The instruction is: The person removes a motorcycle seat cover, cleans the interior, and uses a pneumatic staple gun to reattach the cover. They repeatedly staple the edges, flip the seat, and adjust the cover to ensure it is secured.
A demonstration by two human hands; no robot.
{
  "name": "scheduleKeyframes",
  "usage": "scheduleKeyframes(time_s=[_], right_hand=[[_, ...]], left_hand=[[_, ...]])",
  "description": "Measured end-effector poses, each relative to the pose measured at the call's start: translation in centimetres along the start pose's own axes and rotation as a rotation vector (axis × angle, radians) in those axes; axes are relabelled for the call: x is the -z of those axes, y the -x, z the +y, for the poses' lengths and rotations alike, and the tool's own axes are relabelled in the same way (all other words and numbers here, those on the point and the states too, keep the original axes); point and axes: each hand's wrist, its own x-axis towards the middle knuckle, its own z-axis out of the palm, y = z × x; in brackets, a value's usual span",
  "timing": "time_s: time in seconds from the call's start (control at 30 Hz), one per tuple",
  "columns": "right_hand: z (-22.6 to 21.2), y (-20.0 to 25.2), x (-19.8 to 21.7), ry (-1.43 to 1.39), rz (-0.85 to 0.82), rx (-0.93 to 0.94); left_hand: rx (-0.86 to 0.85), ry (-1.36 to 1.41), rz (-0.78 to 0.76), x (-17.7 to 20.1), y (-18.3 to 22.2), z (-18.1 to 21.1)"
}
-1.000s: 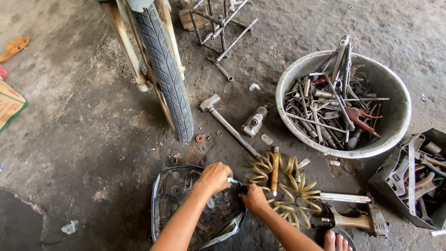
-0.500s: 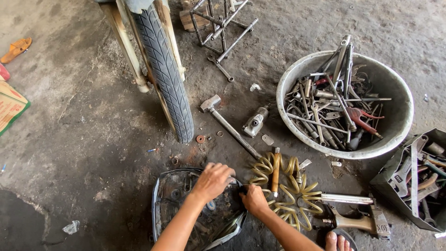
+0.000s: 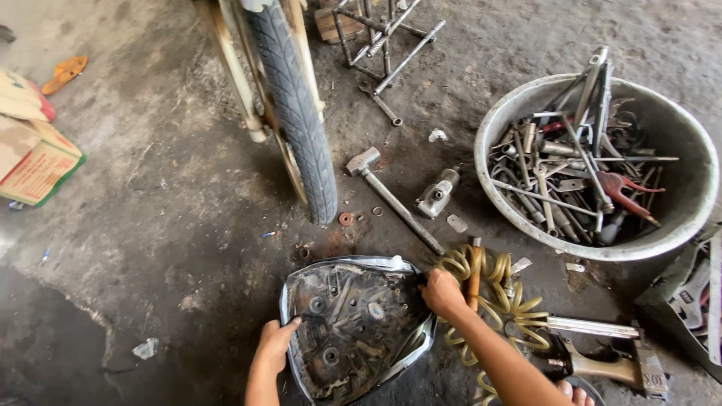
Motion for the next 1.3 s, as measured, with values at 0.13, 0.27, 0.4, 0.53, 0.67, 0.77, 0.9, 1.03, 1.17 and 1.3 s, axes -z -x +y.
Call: scheduleKeyframes(time_s=[0.13, 0.27, 0.4, 0.53, 0.67, 0.77, 0.9, 1.03, 1.17, 1.3], right_hand=[[-4.0, 0.4, 6.1, -0.221, -0.230, -0.190], [-3.8, 0.4, 4.8, -0.104, -0.214, -0.197], [-3.6, 0.6, 3.4, -0.028, -0.103, -0.108], [-3.4, 0.5, 3.1, 0.001, -0.071, -0.107], [-6.8, 1.0, 6.8, 0.047, -0.094, -0.048], [-10.9, 0.6, 13.0, -0.036, 0.038, 0.105], [-19.7, 1.5, 26.1, 0.089, 0.175, 0.490], [-22.9, 2.2, 29.0, 0.377, 0.330, 0.747], [-23.7, 2.5, 26.4, 0.395, 0.318, 0.819], [-25.9, 4.3, 26.3, 0.237, 0.395, 0.900]], left_hand=[[0.177, -0.245, 0.017, -0.8, 0.9, 1.6], [0.130, -0.367, 0.200, -1.3, 2.4, 2.5], [0.040, -0.494, 0.304, -1.8, 3.6, 2.9], [0.013, -0.490, 0.262, -2.1, 4.8, 3.3], [0.081, -0.349, 0.233, -1.2, 3.9, 1.5], [0.109, 0.126, 0.149, 0.4, 1.7, -0.2], [0.023, 0.686, -0.312, 1.3, 1.0, -4.0], [0.146, 0.241, -0.159, 2.0, 8.4, 4.4], [-0.599, 0.057, 0.115, 2.7, 14.2, 13.7], [-1.022, -0.426, -0.441, 1.0, 23.3, 23.8]])
